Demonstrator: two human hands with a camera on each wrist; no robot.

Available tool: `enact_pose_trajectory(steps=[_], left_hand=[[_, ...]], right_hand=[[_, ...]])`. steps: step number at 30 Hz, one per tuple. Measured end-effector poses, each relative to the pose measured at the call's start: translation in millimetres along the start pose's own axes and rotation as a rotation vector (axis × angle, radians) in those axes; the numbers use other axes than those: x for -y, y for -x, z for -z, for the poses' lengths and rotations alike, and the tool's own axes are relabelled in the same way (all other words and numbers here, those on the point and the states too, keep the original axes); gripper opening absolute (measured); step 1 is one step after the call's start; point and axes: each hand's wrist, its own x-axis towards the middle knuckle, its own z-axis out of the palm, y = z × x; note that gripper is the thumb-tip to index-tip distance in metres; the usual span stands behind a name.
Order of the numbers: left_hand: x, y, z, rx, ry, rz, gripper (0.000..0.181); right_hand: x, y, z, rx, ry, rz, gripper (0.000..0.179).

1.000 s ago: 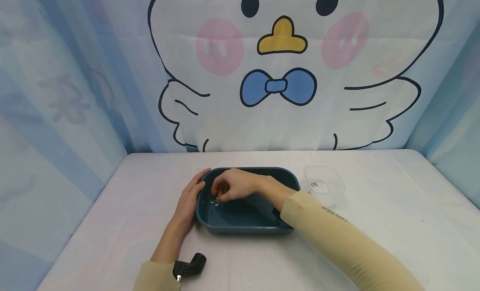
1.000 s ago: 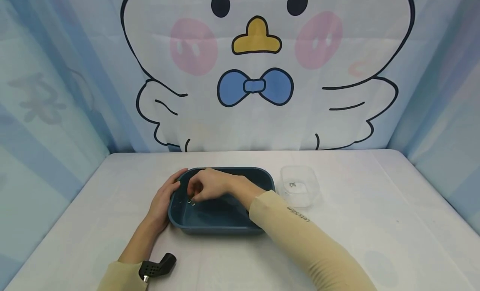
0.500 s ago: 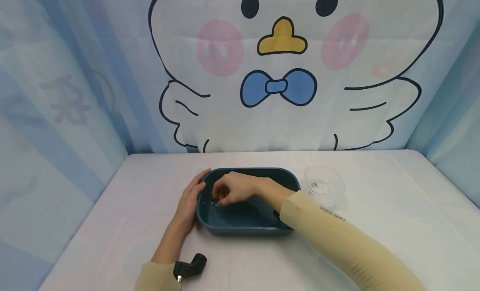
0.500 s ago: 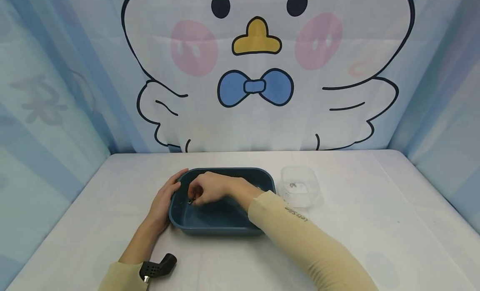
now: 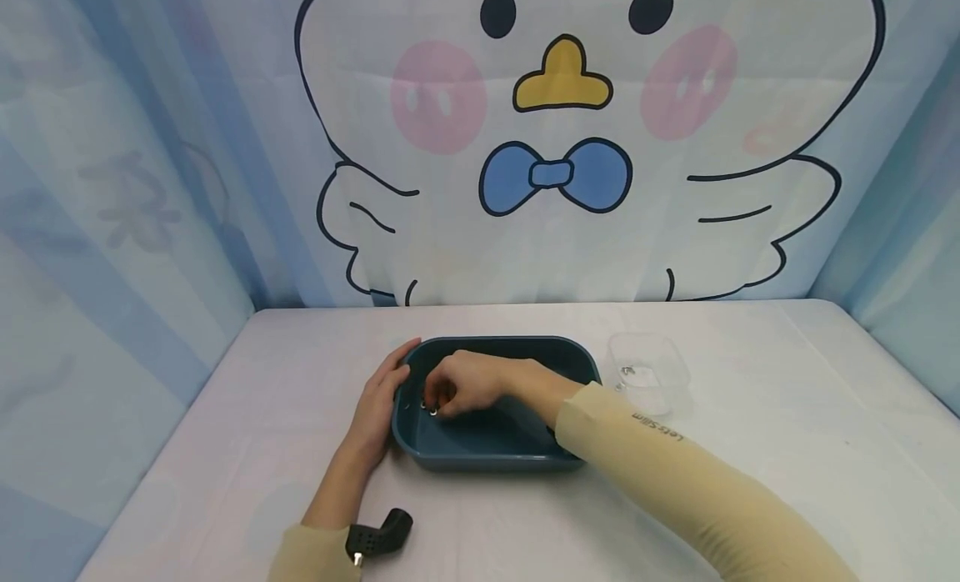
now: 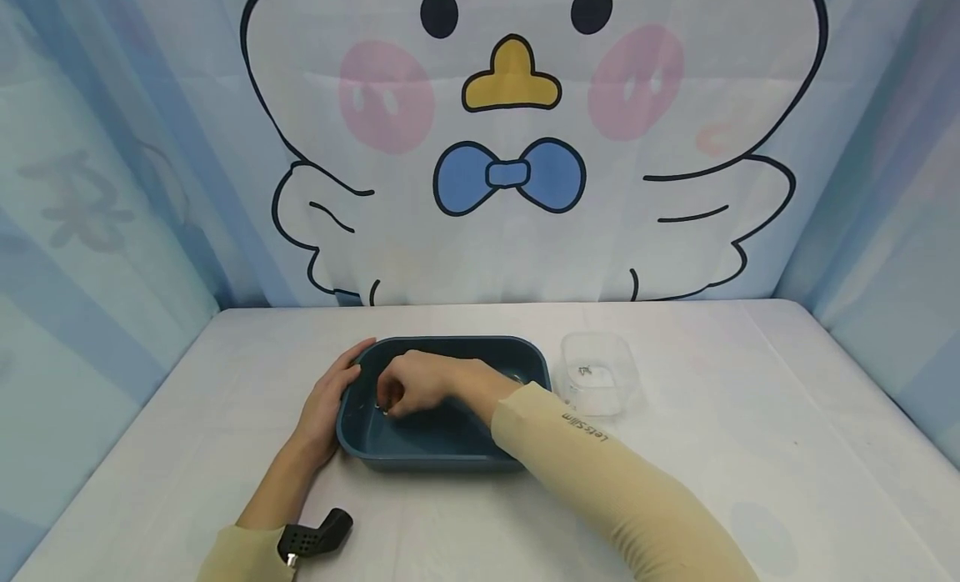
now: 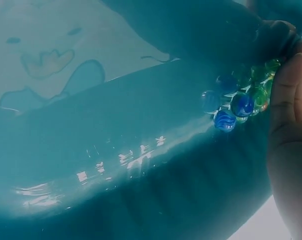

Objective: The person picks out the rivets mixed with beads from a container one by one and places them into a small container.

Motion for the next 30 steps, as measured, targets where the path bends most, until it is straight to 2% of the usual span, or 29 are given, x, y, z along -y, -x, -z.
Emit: enact_pose_trajectory(steps=[12, 30], left_hand=[[-0.1, 1.1, 0.3, 0.004, 0.010, -0.001, 0.047], [-2.0, 1.5, -0.2, 0.012, 0.024, 0.004, 0.048]], right_hand=[[-1.8, -3.1, -3.6, 0.011, 0.037, 0.013, 0.005], [0.6, -2.8, -5.7, 0.007, 0.032, 0.008, 0.007]])
